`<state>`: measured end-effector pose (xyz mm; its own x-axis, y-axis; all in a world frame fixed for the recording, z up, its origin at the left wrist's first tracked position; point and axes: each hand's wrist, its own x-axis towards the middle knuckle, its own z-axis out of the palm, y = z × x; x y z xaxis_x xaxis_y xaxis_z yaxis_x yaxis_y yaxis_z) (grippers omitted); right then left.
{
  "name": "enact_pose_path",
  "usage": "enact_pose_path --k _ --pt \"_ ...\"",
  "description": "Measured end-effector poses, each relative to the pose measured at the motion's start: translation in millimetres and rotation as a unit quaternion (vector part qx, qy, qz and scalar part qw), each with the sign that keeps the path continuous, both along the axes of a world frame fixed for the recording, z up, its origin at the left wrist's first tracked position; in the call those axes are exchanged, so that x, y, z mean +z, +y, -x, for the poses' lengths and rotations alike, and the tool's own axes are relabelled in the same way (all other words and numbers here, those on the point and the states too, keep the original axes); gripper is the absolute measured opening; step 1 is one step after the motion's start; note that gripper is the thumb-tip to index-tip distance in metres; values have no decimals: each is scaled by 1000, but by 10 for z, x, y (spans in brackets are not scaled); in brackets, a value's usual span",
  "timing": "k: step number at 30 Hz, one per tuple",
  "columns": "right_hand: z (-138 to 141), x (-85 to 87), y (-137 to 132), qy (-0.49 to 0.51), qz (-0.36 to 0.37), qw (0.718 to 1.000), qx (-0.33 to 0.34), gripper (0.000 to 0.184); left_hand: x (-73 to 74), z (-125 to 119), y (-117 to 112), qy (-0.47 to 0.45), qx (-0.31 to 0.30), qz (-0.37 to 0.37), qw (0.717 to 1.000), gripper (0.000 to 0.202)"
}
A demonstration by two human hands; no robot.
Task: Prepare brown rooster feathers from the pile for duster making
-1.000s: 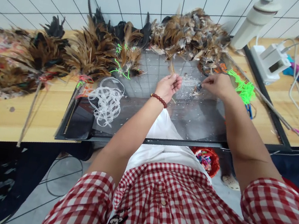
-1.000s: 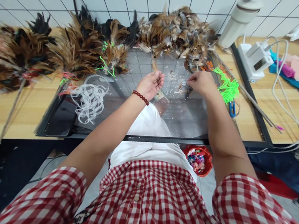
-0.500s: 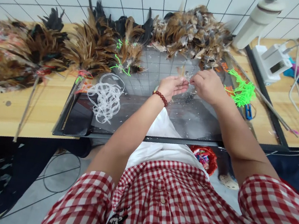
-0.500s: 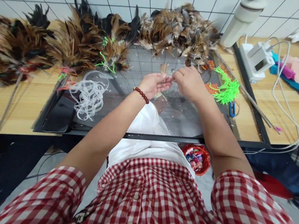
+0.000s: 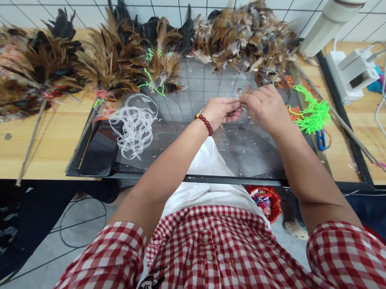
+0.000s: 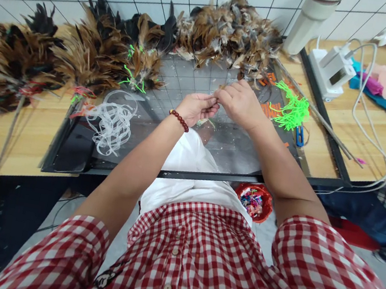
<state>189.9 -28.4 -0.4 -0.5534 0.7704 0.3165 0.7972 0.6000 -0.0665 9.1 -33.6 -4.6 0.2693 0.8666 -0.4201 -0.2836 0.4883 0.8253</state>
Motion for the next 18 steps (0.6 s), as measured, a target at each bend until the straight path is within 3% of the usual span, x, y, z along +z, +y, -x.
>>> enact_pose_path --k 2,4,7,9,11,14,18 --pt "-9 -20 24 47 -19 998 -33 38 -9 -7 7 -9 31 0 999 14" --pt "-37 -58 72 157 -10 985 -72 35 -12 -16 9 -25 62 -3 998 11" --pt "-78 -105 128 343 149 924 -76 43 8 -17 0 -54 69 7 996 5" --pt "-78 -96 116 409 281 867 -47 50 33 -11 -15 -70 51 20 996 5" --pt "-48 -55 70 448 350 823 -20 55 51 -8 -34 -77 11 31 997 9" --pt "21 10 -2 488 359 795 -16 57 43 -10 -57 -73 -45 43 995 14" --pt "62 3 -3 504 343 792 -34 54 -4 6 -60 -62 -81 45 994 4"
